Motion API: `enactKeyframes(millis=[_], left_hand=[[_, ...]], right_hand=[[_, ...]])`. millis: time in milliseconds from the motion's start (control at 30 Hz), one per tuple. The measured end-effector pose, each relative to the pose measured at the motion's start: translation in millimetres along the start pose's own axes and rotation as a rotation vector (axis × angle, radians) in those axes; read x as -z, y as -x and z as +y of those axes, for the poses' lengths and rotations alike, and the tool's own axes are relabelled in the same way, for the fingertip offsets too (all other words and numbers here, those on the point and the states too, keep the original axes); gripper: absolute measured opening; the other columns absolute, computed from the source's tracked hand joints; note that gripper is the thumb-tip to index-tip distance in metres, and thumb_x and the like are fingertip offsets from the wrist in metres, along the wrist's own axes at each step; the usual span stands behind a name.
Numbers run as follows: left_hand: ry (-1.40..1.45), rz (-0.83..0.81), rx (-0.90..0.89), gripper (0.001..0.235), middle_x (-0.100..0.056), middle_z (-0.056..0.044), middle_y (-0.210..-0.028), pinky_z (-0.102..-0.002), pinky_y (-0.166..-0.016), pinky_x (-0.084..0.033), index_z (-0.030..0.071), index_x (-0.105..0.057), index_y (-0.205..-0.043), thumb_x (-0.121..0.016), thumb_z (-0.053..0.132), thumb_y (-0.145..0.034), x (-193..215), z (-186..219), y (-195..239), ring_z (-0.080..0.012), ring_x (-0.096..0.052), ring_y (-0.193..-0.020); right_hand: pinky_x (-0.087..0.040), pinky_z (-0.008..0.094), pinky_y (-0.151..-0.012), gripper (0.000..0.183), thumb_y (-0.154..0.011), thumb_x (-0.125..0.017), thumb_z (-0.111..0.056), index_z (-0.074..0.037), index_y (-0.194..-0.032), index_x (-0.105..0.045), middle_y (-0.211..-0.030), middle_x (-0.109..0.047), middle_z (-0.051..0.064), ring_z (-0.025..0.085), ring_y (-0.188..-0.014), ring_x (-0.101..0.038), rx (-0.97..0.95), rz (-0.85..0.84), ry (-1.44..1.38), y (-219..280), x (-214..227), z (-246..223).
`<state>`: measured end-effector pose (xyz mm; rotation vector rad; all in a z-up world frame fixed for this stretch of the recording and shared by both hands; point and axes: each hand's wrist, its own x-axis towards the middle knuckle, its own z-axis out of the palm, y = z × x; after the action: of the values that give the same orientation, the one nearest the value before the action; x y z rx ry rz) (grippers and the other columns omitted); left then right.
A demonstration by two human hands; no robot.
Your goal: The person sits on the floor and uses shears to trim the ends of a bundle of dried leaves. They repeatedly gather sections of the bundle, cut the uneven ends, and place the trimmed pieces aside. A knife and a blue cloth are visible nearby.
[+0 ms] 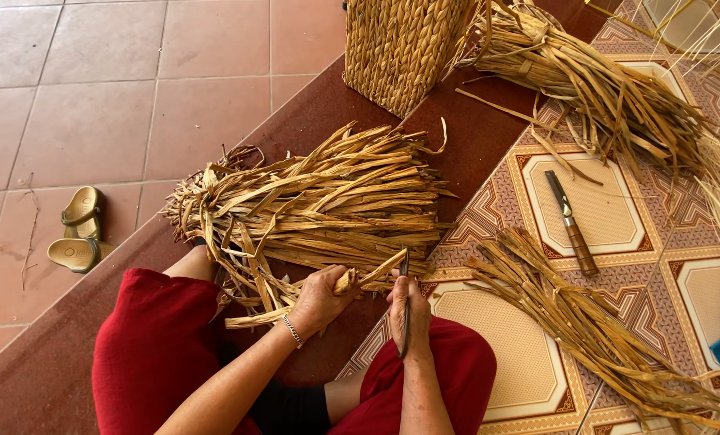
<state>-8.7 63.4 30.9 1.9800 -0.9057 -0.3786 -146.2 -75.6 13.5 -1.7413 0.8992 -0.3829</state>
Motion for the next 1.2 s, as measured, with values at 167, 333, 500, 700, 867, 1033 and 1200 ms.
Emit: enactKeyframes(millis=[167,333,500,700,867,1033,1200], left_hand=[[0.048,-0.079,0.094,0.025,-0.072,-0.010,-0.081,-0.039,-0.066,-0.055,0.005,-0.072,-0.091,-0.085,0.025,-0.082,7.5,3.4,-3.1,-0.0243,-0.069,-0.071],[0.234,0.018,0.098,0.020,-0.072,-0.004,-0.078,-0.033,-0.058,-0.054,0.005,-0.074,-0.091,-0.080,0.024,-0.090,11.4,9.2,-13.7,-0.0096,-0.066,-0.066],[0.430,-0.031,0.184,0.020,-0.068,0.000,-0.066,-0.028,-0.051,-0.048,0.003,-0.072,-0.092,-0.076,0.022,-0.093,7.9,12.0,-14.2,-0.0055,-0.058,-0.059],[0.634,-0.129,0.297,0.013,-0.066,0.003,-0.067,-0.026,-0.048,-0.046,0.006,-0.071,-0.089,-0.073,0.016,-0.096,13.5,-3.2,-10.2,-0.0053,-0.055,-0.057],[0.804,-0.184,0.283,0.008,-0.064,0.003,-0.068,-0.025,-0.047,-0.043,0.005,-0.071,-0.091,-0.073,0.012,-0.096,14.5,-12.8,-5.4,-0.0055,-0.054,-0.057],[0.763,-0.177,0.225,0.010,-0.064,0.004,-0.067,-0.024,-0.048,-0.044,0.005,-0.073,-0.090,-0.073,0.013,-0.097,11.9,-20.8,-4.7,-0.0050,-0.055,-0.057],[0.767,-0.173,0.242,0.008,-0.064,0.004,-0.067,-0.025,-0.048,-0.045,0.007,-0.074,-0.092,-0.072,0.014,-0.096,11.1,-26.4,-4.4,-0.0055,-0.055,-0.056]], right_hand=[[-0.050,0.034,-0.052,0.067,-0.101,-0.029,-0.058,-0.008,-0.125,-0.068,-0.063,-0.058,0.005,0.015,-0.055,-0.060,-0.001,0.003,0.130,1.2,0.0,-5.6],[-0.058,0.040,-0.065,0.062,-0.112,-0.032,-0.055,-0.004,-0.120,-0.067,-0.086,-0.074,0.014,0.028,-0.076,-0.074,0.439,0.092,0.329,12.4,-10.6,-11.4],[-0.058,0.044,-0.064,0.061,-0.106,-0.038,-0.054,-0.002,-0.119,-0.067,-0.088,-0.075,0.020,0.035,-0.076,-0.074,0.470,0.041,0.385,26.9,-27.4,-20.3],[-0.059,0.038,-0.061,0.071,-0.107,-0.030,-0.056,0.006,-0.124,-0.061,-0.094,-0.072,0.017,0.027,-0.074,-0.073,0.562,0.014,0.386,29.0,-34.9,-16.3],[-0.057,0.039,-0.057,0.072,-0.104,-0.029,-0.058,0.003,-0.125,-0.061,-0.091,-0.071,0.014,0.026,-0.068,-0.072,0.525,-0.024,0.397,30.6,-36.1,-19.6],[-0.057,0.041,-0.062,0.063,-0.112,-0.029,-0.053,0.000,-0.115,-0.062,-0.091,-0.071,0.016,0.030,-0.076,-0.072,0.620,0.007,0.322,35.0,-36.2,-19.5],[-0.055,0.042,-0.057,0.059,-0.107,-0.032,-0.053,-0.004,-0.104,-0.065,-0.073,-0.070,0.014,0.028,-0.064,-0.070,0.479,-0.024,0.385,32.7,-41.6,-8.6]])
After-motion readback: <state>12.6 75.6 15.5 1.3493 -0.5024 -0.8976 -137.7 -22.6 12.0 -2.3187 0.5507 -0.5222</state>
